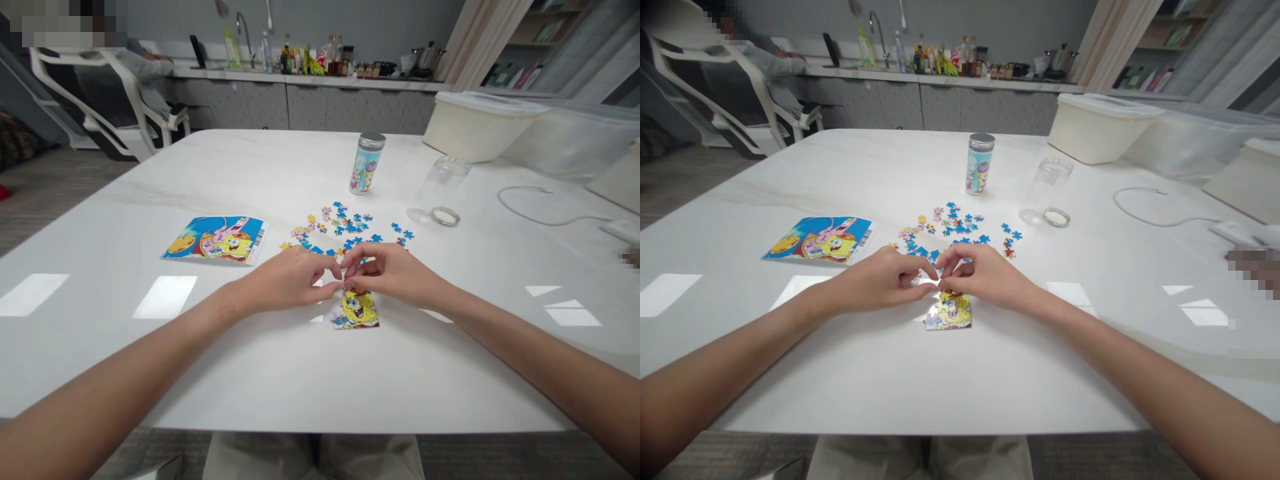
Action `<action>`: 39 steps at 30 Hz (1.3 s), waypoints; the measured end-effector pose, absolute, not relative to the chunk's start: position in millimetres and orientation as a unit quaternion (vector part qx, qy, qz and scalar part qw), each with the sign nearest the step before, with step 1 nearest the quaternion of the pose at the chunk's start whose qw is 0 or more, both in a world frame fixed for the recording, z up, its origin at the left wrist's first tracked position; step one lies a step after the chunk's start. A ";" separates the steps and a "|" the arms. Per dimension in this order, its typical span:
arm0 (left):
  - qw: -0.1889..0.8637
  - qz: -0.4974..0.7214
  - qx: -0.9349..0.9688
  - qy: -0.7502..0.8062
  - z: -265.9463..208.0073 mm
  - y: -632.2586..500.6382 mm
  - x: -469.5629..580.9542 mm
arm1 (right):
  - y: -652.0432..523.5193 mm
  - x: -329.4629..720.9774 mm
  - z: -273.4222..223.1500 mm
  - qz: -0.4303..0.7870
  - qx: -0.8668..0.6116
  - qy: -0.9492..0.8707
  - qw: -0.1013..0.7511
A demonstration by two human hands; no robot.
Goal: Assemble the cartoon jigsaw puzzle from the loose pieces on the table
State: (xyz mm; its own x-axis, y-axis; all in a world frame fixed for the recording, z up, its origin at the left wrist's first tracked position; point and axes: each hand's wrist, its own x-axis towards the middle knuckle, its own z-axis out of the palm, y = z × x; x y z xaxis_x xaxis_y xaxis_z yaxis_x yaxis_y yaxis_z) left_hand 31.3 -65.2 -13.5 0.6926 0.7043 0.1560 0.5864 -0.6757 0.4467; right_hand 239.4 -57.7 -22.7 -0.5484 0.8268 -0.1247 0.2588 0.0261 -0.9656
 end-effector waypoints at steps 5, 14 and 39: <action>0.297 0.158 0.853 0.398 -12.7 -63.1 34.7 | -58.4 238.0 -21.2 0.555 -0.409 -0.676 0.260; 0.325 0.157 0.840 0.405 -14.8 -61.9 34.2 | -58.2 236.9 -24.1 0.539 -0.382 -0.705 0.258; 0.286 0.086 0.929 0.220 -5.8 -66.9 24.5 | -57.9 239.0 -22.5 0.447 -0.399 -0.770 0.221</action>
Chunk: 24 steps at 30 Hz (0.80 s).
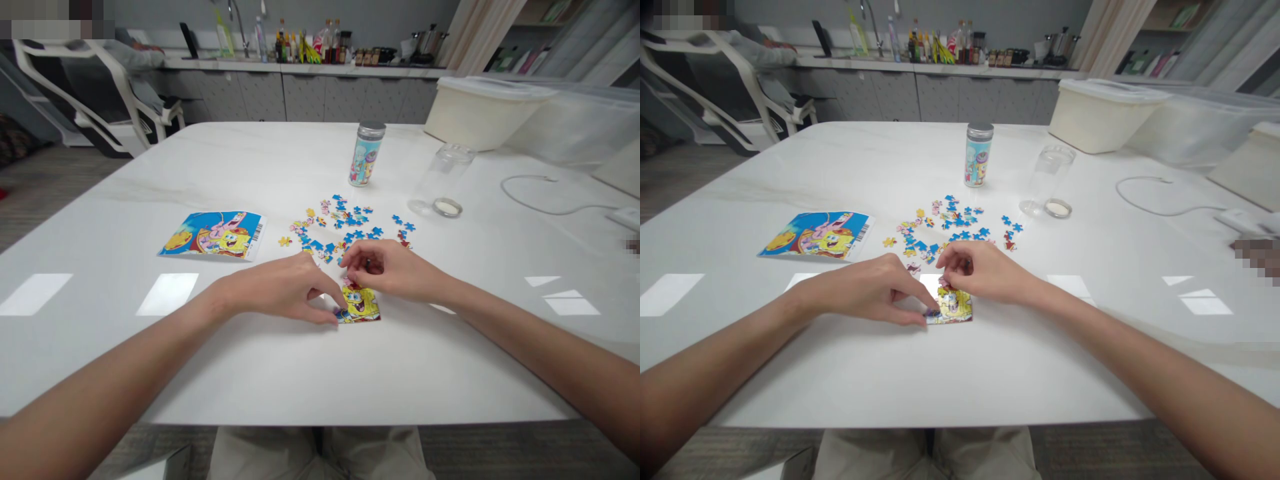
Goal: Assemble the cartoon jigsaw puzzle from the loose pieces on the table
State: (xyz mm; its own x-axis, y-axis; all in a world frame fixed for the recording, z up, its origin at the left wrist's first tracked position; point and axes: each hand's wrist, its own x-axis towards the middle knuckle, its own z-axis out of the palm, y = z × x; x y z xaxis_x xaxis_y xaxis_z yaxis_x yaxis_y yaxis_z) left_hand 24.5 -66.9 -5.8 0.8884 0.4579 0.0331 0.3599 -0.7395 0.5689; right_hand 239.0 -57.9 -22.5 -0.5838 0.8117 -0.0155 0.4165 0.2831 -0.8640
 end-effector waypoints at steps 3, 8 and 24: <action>0.287 0.062 0.933 0.207 -8.0 -67.1 24.7 | -56.8 240.4 -23.7 0.432 -0.401 -0.779 0.216; 0.285 0.058 0.934 0.208 -10.9 -67.0 25.8 | -55.6 242.4 -23.6 0.401 -0.391 -0.805 0.198; 0.283 0.049 0.936 0.204 -8.3 -67.5 27.1 | -51.2 244.8 -23.2 0.369 -0.375 -0.825 0.207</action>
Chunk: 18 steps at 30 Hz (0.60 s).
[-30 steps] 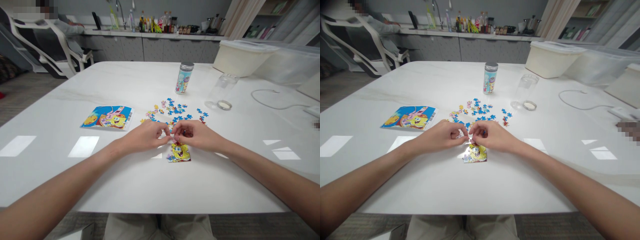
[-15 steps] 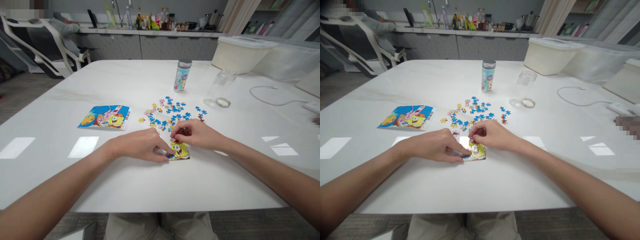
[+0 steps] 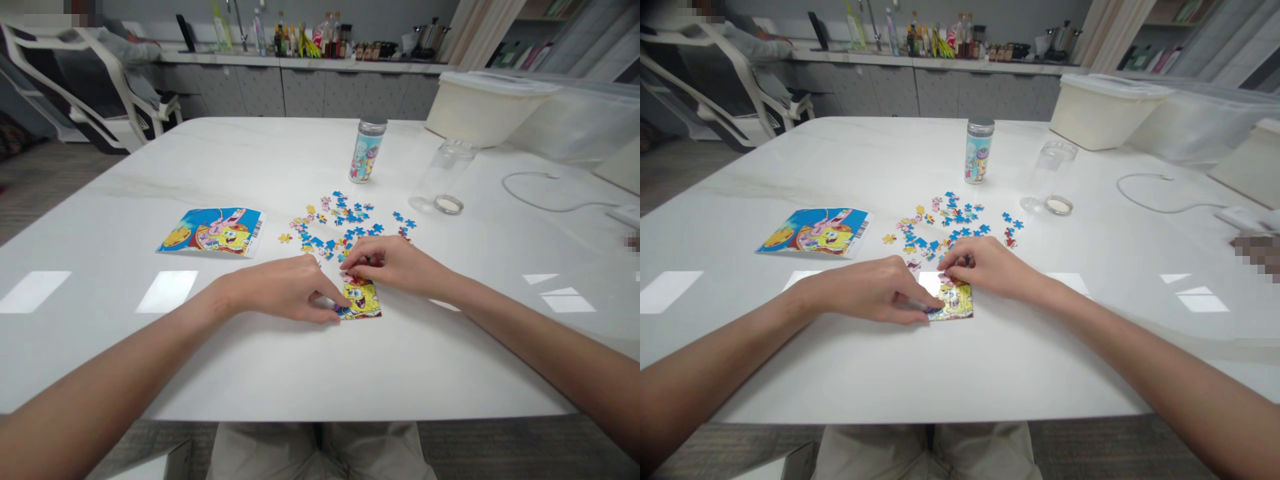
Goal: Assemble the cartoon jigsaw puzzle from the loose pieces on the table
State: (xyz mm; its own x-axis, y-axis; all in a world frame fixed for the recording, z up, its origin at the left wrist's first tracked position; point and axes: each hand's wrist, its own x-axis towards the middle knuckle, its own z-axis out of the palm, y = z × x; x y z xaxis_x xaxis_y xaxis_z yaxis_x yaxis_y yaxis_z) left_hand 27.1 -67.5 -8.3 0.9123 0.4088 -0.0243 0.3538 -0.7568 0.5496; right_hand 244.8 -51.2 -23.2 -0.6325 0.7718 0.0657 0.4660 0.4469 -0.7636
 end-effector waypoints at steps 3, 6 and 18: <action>0.283 0.050 0.936 0.203 -8.2 -67.6 26.9 | -49.9 246.9 -20.4 0.350 -0.382 -0.830 0.209; 0.283 0.053 0.936 0.202 -8.6 -67.8 26.6 | -49.7 249.0 -18.2 0.327 -0.369 -0.847 0.200; 0.284 0.056 0.936 0.201 -7.4 -67.7 27.6 | -56.4 257.6 -10.6 0.153 -0.162 -0.960 0.168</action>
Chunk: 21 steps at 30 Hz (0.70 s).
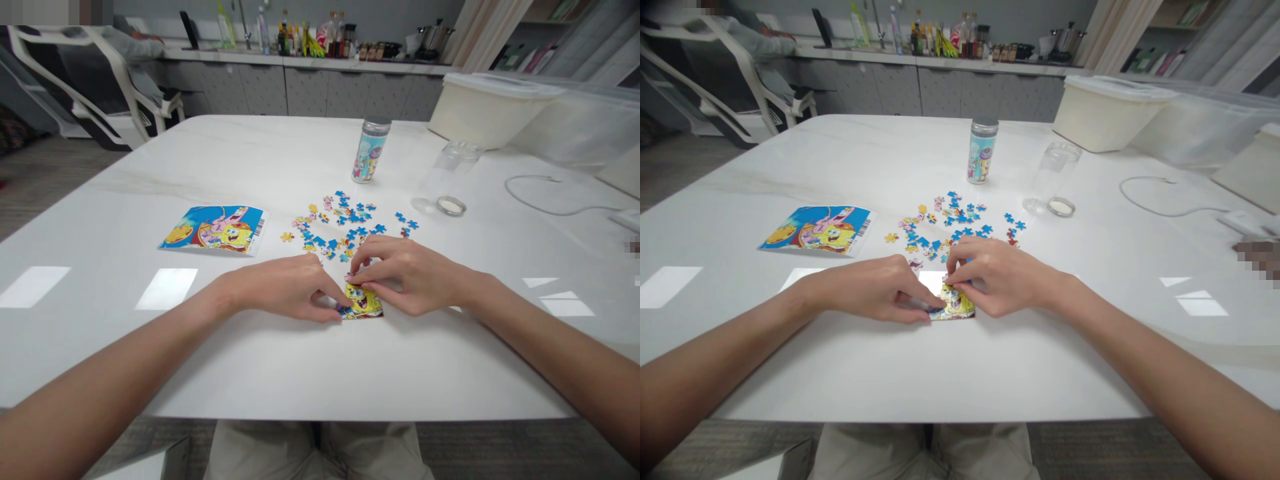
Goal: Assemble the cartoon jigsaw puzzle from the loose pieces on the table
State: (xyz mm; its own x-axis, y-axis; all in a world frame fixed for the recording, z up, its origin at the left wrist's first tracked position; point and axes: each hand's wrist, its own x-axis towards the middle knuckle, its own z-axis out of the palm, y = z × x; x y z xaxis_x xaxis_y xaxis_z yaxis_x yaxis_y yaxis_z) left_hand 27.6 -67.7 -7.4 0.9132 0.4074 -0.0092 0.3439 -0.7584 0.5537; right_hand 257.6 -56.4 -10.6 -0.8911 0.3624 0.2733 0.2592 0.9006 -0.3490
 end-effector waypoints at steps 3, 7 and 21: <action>0.283 0.054 0.937 0.200 -8.2 -67.4 27.4 | -55.6 258.5 -10.2 0.142 -0.154 -0.965 0.155; 0.281 0.055 0.938 0.195 -9.0 -67.0 26.9 | -56.5 257.6 -9.2 0.124 -0.148 -0.971 0.141; 0.292 0.052 0.934 0.199 -7.7 -67.1 27.2 | -68.0 250.2 -4.0 -0.033 -0.119 -0.989 0.076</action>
State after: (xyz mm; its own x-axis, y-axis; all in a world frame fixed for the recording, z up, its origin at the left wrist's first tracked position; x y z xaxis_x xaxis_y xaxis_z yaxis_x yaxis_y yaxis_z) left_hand 27.2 -67.1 -7.7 0.9156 0.4017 -0.0184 0.3406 -0.7503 0.5666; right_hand 250.2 -68.0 -4.0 -0.9599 0.2308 0.1589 0.2409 0.9694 0.0471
